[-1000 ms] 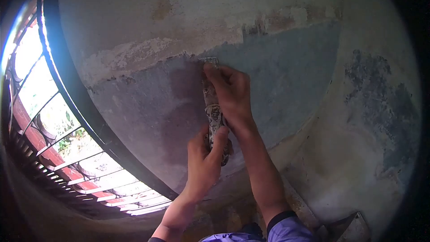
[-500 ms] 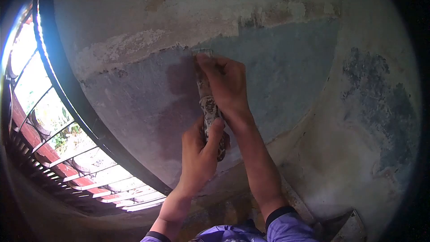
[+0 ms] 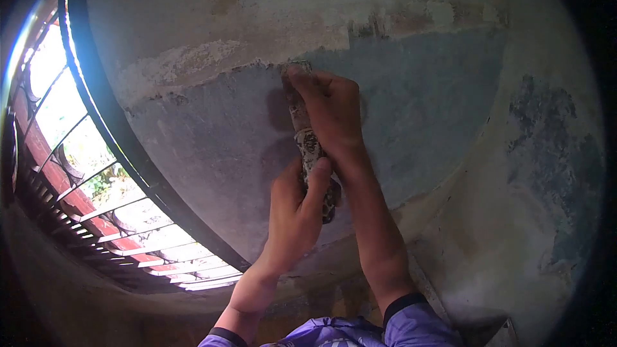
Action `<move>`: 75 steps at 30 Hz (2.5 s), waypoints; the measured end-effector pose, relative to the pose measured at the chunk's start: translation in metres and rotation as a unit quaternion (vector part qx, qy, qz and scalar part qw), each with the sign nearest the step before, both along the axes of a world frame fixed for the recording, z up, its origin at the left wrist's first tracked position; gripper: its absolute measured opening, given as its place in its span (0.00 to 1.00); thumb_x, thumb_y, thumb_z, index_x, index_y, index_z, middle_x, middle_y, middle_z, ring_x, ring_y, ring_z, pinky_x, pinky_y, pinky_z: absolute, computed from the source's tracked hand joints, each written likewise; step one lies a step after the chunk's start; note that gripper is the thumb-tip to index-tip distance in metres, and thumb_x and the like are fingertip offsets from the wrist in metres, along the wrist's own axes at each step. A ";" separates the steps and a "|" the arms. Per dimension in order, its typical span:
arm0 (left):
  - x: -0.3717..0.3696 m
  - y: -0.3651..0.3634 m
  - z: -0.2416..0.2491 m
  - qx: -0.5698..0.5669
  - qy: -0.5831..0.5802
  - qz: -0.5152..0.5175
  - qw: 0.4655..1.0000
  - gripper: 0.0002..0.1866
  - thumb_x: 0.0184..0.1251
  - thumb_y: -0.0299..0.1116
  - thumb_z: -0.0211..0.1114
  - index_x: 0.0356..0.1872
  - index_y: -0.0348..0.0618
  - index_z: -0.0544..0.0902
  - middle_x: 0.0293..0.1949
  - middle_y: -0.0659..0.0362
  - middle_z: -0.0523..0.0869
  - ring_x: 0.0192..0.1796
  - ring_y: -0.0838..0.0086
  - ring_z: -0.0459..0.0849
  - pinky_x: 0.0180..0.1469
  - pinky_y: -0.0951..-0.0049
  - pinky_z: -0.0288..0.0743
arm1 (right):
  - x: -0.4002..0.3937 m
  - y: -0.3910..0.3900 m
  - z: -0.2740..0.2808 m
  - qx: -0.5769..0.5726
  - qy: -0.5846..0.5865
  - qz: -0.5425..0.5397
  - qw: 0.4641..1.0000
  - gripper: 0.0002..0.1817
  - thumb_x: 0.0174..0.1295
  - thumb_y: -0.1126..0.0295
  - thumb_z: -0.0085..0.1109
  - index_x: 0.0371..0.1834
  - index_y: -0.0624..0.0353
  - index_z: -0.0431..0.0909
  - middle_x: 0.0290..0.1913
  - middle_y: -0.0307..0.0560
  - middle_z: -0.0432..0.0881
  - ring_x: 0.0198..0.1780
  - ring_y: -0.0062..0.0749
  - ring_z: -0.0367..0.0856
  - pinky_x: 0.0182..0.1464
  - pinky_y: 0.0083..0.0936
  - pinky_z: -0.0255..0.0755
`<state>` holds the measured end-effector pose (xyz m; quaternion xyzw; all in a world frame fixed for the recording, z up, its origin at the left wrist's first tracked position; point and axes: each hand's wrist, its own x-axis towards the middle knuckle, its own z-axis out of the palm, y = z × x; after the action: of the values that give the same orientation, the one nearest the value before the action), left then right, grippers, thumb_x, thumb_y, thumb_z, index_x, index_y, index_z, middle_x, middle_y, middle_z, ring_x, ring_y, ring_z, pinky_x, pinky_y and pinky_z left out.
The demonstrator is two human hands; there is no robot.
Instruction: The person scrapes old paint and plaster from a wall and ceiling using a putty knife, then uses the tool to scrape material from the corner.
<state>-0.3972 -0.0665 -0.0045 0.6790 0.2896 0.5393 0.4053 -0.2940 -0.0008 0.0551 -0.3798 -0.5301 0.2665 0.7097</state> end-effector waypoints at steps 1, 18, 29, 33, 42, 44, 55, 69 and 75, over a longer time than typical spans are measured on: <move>-0.001 -0.002 -0.001 -0.014 -0.004 -0.005 1.000 0.17 0.79 0.40 0.53 0.39 0.34 0.77 0.23 0.60 0.81 0.26 0.81 0.75 0.28 0.74 0.67 | 0.001 -0.002 -0.001 -0.005 -0.005 0.004 1.000 0.17 0.67 0.58 0.64 0.32 0.63 0.85 0.24 0.30 0.78 0.26 0.10 0.70 0.29 0.17 0.64; 0.008 0.006 -0.002 0.021 -0.001 0.005 1.000 0.17 0.79 0.40 0.52 0.40 0.34 0.77 0.24 0.61 0.81 0.26 0.82 0.75 0.29 0.75 0.66 | 0.007 0.007 -0.003 0.001 -0.013 -0.030 0.999 0.19 0.65 0.56 0.66 0.29 0.64 0.85 0.22 0.30 0.77 0.27 0.10 0.68 0.28 0.18 0.62; -0.006 -0.003 0.002 -0.040 0.011 -0.006 0.999 0.18 0.79 0.41 0.52 0.36 0.34 0.77 0.23 0.60 0.80 0.25 0.81 0.75 0.29 0.75 0.67 | -0.002 0.004 -0.006 0.050 0.001 -0.030 0.998 0.23 0.66 0.56 0.65 0.23 0.67 0.81 0.19 0.31 0.75 0.25 0.11 0.67 0.26 0.19 0.62; -0.002 0.002 0.006 -0.029 0.022 0.010 0.999 0.19 0.79 0.42 0.52 0.36 0.33 0.77 0.23 0.59 0.81 0.26 0.80 0.77 0.29 0.74 0.68 | -0.004 0.003 0.000 0.036 0.000 -0.018 0.999 0.24 0.66 0.56 0.64 0.22 0.68 0.80 0.18 0.31 0.74 0.25 0.11 0.67 0.26 0.21 0.62; -0.007 0.003 0.007 -0.023 0.024 0.027 0.999 0.19 0.77 0.41 0.54 0.35 0.31 0.78 0.18 0.53 0.81 0.22 0.71 0.80 0.28 0.67 0.71 | -0.007 0.005 0.000 0.056 -0.033 -0.055 0.996 0.24 0.66 0.56 0.62 0.21 0.69 0.78 0.15 0.34 0.73 0.23 0.12 0.66 0.25 0.23 0.62; -0.013 -0.003 0.008 -0.039 0.031 0.019 0.999 0.20 0.77 0.41 0.54 0.35 0.31 0.78 0.18 0.53 0.81 0.22 0.71 0.81 0.28 0.67 0.71 | -0.007 0.002 -0.001 0.047 -0.030 -0.045 0.997 0.25 0.66 0.57 0.62 0.21 0.69 0.78 0.15 0.35 0.73 0.23 0.12 0.66 0.25 0.23 0.62; -0.016 -0.005 0.004 -0.041 0.051 0.009 0.998 0.20 0.79 0.43 0.51 0.35 0.33 0.77 0.22 0.58 0.82 0.25 0.80 0.79 0.28 0.75 0.69 | -0.012 0.003 -0.011 0.058 -0.020 -0.043 0.997 0.25 0.66 0.56 0.62 0.20 0.69 0.78 0.15 0.35 0.73 0.22 0.12 0.67 0.24 0.24 0.63; -0.008 0.003 0.015 -0.027 0.041 0.023 0.999 0.21 0.79 0.43 0.50 0.33 0.34 0.77 0.21 0.58 0.81 0.23 0.79 0.79 0.27 0.73 0.69 | -0.009 0.002 0.004 0.069 -0.055 -0.076 0.993 0.26 0.66 0.57 0.62 0.16 0.67 0.74 0.12 0.35 0.69 0.21 0.12 0.62 0.22 0.26 0.59; -0.007 0.004 0.014 -0.031 0.038 0.032 0.998 0.20 0.78 0.41 0.52 0.33 0.31 0.78 0.19 0.53 0.82 0.23 0.71 0.82 0.29 0.67 0.73 | -0.007 0.003 0.008 0.081 -0.034 -0.074 0.993 0.26 0.67 0.57 0.62 0.16 0.66 0.75 0.13 0.35 0.71 0.21 0.12 0.64 0.22 0.24 0.59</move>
<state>-0.4039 -0.0629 0.0096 0.6768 0.3428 0.5164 0.3973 -0.3013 0.0025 0.0627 -0.3680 -0.5444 0.1566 0.7373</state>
